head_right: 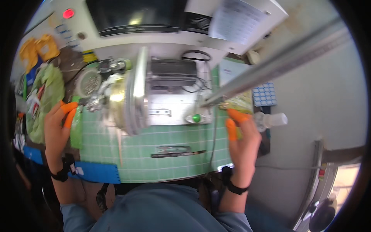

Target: Assembling and gluing small components at a fabrication workstation.

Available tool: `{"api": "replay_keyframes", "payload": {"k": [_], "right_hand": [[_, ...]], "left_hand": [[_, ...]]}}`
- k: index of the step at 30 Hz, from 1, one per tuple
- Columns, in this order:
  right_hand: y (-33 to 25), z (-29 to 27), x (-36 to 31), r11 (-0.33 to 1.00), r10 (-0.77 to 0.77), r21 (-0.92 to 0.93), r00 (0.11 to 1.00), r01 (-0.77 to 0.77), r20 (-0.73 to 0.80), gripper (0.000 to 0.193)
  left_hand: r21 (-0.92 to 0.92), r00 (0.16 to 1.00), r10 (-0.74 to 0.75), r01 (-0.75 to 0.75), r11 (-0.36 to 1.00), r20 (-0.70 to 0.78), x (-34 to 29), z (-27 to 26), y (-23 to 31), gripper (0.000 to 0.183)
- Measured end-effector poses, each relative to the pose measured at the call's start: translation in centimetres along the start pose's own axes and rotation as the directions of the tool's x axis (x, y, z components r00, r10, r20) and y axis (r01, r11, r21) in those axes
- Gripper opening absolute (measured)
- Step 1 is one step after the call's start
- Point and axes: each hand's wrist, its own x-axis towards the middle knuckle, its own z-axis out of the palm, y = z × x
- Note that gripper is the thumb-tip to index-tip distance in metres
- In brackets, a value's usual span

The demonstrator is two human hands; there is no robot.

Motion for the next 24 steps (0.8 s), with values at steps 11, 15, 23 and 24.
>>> {"api": "replay_keyframes", "payload": {"k": [11,15,23,24], "right_hand": [[-12.8,2.0,-3.0,0.874,-0.326,0.434,0.926,0.219,0.191,0.020],[-17.9,7.2,-4.4,0.668,-0.697,0.598,0.653,0.443,0.296,0.028],[-18.0,9.6,-4.0,0.657,-0.510,0.746,0.794,0.110,0.332,0.029],[-18.0,10.0,-3.9,0.635,-0.483,0.772,0.799,0.037,0.359,0.033]], "left_hand": [[-0.103,0.977,0.210,-0.205,0.973,0.042,-2.4,-5.4,2.3,0.032],[-0.163,0.953,0.296,-0.303,0.939,-0.063,0.5,-3.8,2.6,0.031],[-0.460,0.952,0.254,-0.152,0.875,0.170,3.3,0.3,1.2,0.033],[-0.466,0.949,0.263,-0.155,0.871,0.176,3.5,0.6,1.5,0.033]]}}
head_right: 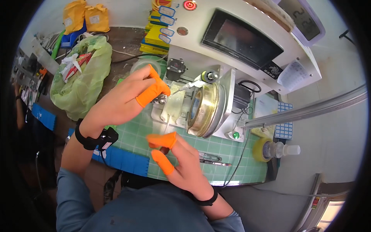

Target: Assembling and gluing small components at a fabrication workstation.

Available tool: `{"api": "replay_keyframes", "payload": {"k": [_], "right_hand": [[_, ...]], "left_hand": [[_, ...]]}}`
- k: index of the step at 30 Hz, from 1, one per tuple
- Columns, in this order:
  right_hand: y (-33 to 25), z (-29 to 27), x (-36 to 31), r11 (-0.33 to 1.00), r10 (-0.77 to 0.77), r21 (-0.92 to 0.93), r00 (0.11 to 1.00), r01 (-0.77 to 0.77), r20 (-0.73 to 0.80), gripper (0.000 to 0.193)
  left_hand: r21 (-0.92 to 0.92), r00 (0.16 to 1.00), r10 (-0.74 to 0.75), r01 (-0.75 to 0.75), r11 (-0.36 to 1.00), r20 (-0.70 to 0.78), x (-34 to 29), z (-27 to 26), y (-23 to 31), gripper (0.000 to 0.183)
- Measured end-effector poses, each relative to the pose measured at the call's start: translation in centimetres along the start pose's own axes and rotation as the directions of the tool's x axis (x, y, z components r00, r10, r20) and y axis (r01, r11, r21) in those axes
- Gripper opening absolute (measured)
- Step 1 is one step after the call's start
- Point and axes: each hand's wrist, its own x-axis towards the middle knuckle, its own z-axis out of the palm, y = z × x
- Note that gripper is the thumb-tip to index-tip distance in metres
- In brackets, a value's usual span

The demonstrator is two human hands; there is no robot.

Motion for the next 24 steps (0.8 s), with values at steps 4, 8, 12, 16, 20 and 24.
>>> {"api": "replay_keyframes", "payload": {"k": [4,8,12,16,20,24], "right_hand": [[1.9,2.6,0.8,0.929,0.164,0.344,0.985,-0.134,-0.059,0.046],[3.0,3.6,2.4,0.825,0.273,0.545,0.949,-0.147,-0.157,0.052],[3.9,3.9,3.5,0.799,0.324,0.593,0.904,-0.103,-0.280,0.046],[3.8,4.1,4.8,0.800,0.299,0.598,0.899,-0.053,-0.321,0.043],[4.3,4.2,6.0,0.847,0.281,0.530,0.876,-0.034,-0.393,0.028],[7.1,4.4,5.6,0.877,0.286,0.481,0.822,-0.016,-0.493,0.017]], "left_hand": [[0.059,0.998,-0.035,0.032,0.998,0.053,0.2,0.1,0.6,0.035],[0.088,0.992,-0.101,0.093,0.992,0.080,-2.1,-3.2,2.5,0.044],[0.257,0.977,-0.163,0.125,0.958,0.134,-5.2,-7.3,5.7,0.057],[0.403,0.982,-0.124,0.057,0.913,0.142,-8.2,-11.2,11.4,0.067],[0.322,0.993,-0.004,-0.035,0.946,0.119,-8.1,-12.2,12.9,0.068],[0.335,0.994,0.109,-0.102,0.937,-0.004,-2.0,-8.8,10.5,0.045]]}}
